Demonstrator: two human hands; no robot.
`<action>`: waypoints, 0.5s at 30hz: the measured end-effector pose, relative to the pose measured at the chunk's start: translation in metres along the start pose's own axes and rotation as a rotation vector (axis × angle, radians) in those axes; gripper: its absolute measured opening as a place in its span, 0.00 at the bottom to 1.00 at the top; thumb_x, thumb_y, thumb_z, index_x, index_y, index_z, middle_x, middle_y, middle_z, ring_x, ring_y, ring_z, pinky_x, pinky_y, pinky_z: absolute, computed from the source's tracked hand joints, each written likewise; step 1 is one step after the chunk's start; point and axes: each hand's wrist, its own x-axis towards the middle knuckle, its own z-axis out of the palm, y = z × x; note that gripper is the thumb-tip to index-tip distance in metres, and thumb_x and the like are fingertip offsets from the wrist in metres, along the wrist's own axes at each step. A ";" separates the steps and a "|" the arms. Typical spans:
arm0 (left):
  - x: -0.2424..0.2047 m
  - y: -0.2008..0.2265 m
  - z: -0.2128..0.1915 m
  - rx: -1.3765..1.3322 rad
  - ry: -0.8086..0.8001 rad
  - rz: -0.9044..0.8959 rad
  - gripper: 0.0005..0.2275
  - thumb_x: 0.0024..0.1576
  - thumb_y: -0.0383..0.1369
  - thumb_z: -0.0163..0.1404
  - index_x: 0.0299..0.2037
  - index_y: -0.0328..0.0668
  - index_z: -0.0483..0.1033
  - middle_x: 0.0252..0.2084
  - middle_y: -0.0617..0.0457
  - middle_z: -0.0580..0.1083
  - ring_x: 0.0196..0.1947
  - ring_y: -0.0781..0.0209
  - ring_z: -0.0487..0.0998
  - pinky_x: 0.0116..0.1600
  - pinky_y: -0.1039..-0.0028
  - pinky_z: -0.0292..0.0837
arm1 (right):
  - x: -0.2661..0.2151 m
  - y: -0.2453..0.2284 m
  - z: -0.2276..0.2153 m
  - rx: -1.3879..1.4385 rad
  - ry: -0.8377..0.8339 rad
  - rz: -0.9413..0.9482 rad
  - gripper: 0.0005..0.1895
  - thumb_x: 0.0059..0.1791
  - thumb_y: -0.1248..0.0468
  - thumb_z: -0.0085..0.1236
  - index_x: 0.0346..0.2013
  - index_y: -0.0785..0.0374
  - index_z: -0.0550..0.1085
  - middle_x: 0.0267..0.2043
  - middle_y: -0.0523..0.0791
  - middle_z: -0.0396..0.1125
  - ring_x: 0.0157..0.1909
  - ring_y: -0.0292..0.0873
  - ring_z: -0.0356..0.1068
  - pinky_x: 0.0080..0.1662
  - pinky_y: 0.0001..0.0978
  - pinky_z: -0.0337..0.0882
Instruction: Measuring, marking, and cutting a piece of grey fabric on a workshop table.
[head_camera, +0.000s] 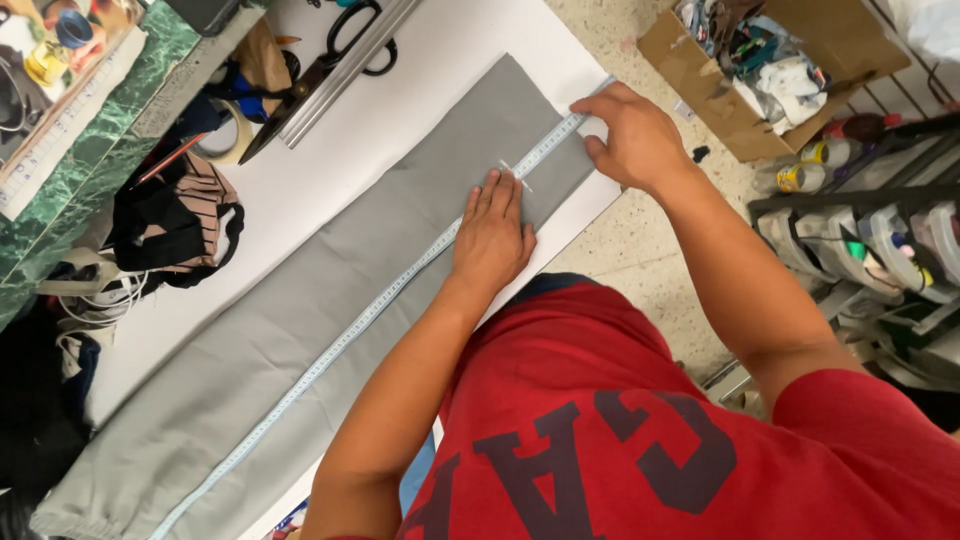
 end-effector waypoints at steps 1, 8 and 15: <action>0.000 0.000 0.000 0.028 -0.011 0.002 0.28 0.58 0.35 0.49 0.68 0.27 0.65 0.72 0.43 0.63 0.75 0.46 0.58 0.77 0.54 0.52 | 0.009 0.007 0.000 -0.022 -0.042 -0.092 0.24 0.48 0.66 0.57 0.60 0.55 0.75 0.58 0.45 0.67 0.53 0.52 0.69 0.42 0.51 0.72; -0.001 0.002 -0.002 0.080 -0.073 -0.002 0.28 0.61 0.38 0.46 0.70 0.29 0.62 0.74 0.43 0.61 0.76 0.47 0.56 0.78 0.56 0.50 | 0.049 0.049 0.008 -0.002 -0.093 -0.318 0.14 0.52 0.64 0.60 0.52 0.50 0.81 0.57 0.40 0.73 0.52 0.47 0.72 0.49 0.41 0.71; 0.003 -0.003 -0.008 0.036 -0.269 -0.041 0.30 0.63 0.40 0.44 0.74 0.31 0.54 0.78 0.46 0.53 0.79 0.48 0.46 0.80 0.56 0.41 | 0.053 0.062 0.014 0.191 -0.037 -0.412 0.06 0.51 0.69 0.69 0.43 0.57 0.84 0.53 0.44 0.74 0.48 0.44 0.74 0.55 0.36 0.72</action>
